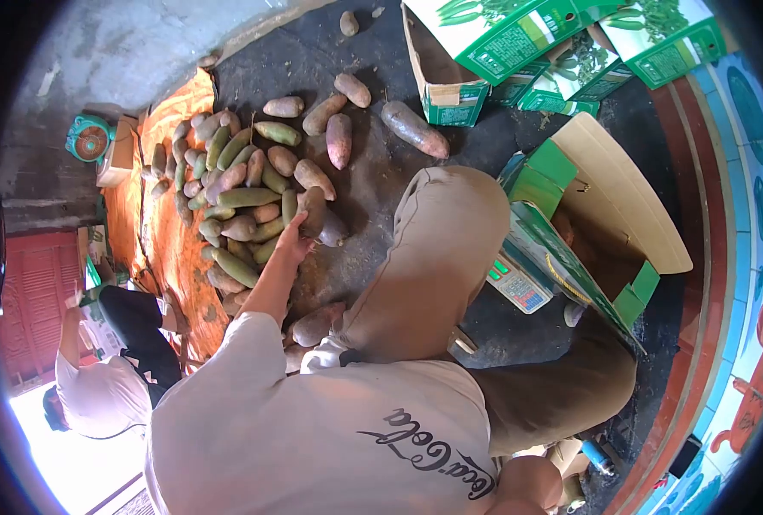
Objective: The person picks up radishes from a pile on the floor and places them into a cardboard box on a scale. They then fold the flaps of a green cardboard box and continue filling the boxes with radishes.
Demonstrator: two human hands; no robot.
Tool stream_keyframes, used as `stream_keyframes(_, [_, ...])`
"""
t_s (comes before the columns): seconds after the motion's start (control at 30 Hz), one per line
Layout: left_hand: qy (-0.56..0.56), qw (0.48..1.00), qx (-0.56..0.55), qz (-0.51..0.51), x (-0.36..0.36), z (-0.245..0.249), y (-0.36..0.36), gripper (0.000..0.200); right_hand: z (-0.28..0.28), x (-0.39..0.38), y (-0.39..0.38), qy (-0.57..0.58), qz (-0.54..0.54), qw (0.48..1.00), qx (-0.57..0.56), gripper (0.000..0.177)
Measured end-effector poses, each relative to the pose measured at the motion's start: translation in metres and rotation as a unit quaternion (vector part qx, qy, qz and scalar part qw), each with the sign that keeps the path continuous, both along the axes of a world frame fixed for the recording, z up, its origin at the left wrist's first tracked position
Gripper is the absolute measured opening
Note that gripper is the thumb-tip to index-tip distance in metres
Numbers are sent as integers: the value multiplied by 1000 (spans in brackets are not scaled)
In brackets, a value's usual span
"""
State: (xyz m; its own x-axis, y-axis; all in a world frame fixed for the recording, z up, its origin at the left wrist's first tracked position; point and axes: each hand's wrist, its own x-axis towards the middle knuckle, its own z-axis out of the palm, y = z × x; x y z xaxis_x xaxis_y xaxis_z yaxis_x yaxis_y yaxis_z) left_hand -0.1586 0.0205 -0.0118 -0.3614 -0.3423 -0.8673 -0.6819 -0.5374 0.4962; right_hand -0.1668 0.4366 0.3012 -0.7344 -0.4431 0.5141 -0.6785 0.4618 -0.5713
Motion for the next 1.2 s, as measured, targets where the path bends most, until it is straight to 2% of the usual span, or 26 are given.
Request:
stream_keyframes(0.03, [31,999,22,-34,-8,23,12,58,18,22,12,32,14,999,-17,30])
stream_keyframes(0.1, [87,995,21,-36,-29,66,42,52,45,65,36,103,36,993,-46,31])
stream_keyframes(0.17, [132,989,21,-59,-47,85,55,45,58,101,59,192,32,978,-76,31])
stream_keyframes(0.2, [158,984,25,-74,-57,100,63,44,57,117,70,254,2,962,-96,31])
stream_keyframes(0.27, [209,971,36,-110,-77,135,80,43,45,138,85,386,-165,898,-129,32])
stream_keyframes(0.3, [248,961,48,-113,-87,150,89,41,37,142,92,388,-245,881,-114,32])
stream_keyframes(0.33, [264,955,31,-128,-94,176,103,43,43,126,97,260,-266,928,-15,31])
stream_keyframes(0.37, [282,945,27,-162,-102,193,114,45,48,109,102,137,-282,944,107,32])
stream_keyframes(0.5, [358,896,24,-262,-128,259,164,49,-5,56,125,60,-391,911,118,45])
stream_keyframes(0.6, [412,858,33,-305,-137,304,218,53,-33,51,136,58,-411,890,189,54])
stream_keyframes(0.63, [423,846,43,-320,-140,311,234,55,-36,53,137,46,-415,888,193,50])
stream_keyframes(0.7, [425,820,-14,-383,-150,318,262,57,-38,55,136,24,-424,883,201,42])
stream_keyframes(0.8, [407,778,-73,-474,-159,320,309,56,-54,59,136,-18,-388,906,169,29])
stream_keyframes(0.83, [390,765,-86,-505,-159,322,326,55,-56,58,135,-7,-392,912,126,21])
stream_keyframes(0.87, [372,752,-99,-534,-159,323,341,54,-56,58,136,-3,-394,911,124,21])
stream_keyframes(0.97, [368,672,-165,-621,-166,296,377,50,-58,58,138,3,-394,912,118,22])
stream_keyframes(1.0, [356,618,-254,-654,-168,283,389,56,-58,58,138,0,-392,912,117,21])
stream_keyframes(1.07, [295,528,-349,-715,-153,297,409,57,-57,58,137,-8,-391,913,115,21])
stream_keyframes(1.17, [252,467,-396,-749,-147,295,431,59,-55,56,137,-12,-389,914,115,20])
stream_keyframes(1.2, [269,461,-413,-738,-145,291,434,60,-56,55,137,-11,-389,914,116,20])
